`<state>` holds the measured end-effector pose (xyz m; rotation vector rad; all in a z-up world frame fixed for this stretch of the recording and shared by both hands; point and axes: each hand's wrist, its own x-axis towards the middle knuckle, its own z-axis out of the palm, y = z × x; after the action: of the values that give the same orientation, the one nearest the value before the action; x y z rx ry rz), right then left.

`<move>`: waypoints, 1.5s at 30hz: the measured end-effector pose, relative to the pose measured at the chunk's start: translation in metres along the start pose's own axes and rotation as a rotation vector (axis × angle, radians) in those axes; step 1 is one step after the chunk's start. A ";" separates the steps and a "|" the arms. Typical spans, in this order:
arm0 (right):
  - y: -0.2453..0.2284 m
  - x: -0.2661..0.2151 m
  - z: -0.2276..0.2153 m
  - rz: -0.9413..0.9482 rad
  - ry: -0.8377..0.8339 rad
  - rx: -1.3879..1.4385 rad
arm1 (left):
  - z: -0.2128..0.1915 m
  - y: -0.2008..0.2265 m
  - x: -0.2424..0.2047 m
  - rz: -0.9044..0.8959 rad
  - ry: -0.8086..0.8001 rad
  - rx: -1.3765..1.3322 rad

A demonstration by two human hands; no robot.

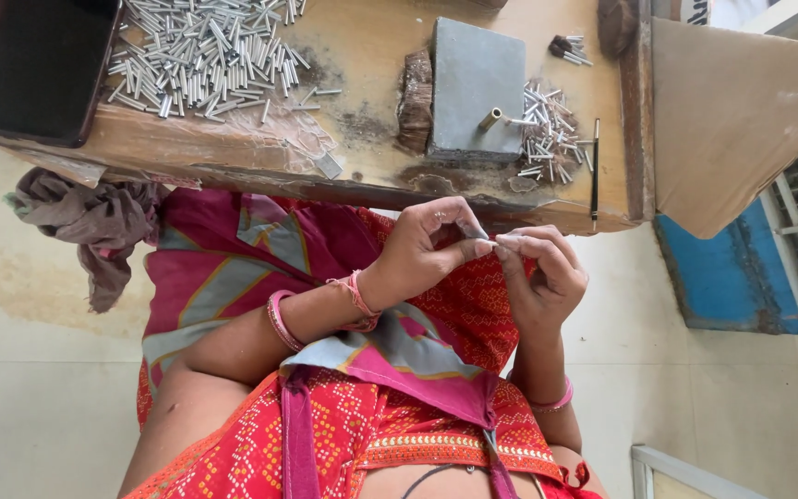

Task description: The person sits at a low workbench and fills small metal tube pieces one at a time, pressing material into each piece with their fingers and setting finished pieces aside. They occasionally reach into a cardboard box for more pieces and continue the same filling motion.

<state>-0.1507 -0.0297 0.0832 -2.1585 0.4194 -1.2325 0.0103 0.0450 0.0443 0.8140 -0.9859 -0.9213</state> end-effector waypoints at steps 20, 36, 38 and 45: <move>0.069 -0.032 0.014 0.311 -0.012 0.233 | -0.006 -0.062 0.015 -0.209 0.060 -0.184; 0.066 -0.019 0.009 0.319 0.001 0.375 | -0.003 -0.052 0.020 -0.233 0.061 -0.118; 0.060 -0.015 0.007 0.232 0.005 0.288 | -0.002 -0.052 0.019 -0.224 0.057 -0.110; 0.049 -0.017 -0.004 0.148 0.011 0.112 | 0.004 -0.044 0.014 -0.193 0.009 -0.042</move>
<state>-0.1612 -0.0586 0.0419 -1.9898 0.4934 -1.1587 -0.0013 0.0141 0.0112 0.8873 -0.8881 -1.0994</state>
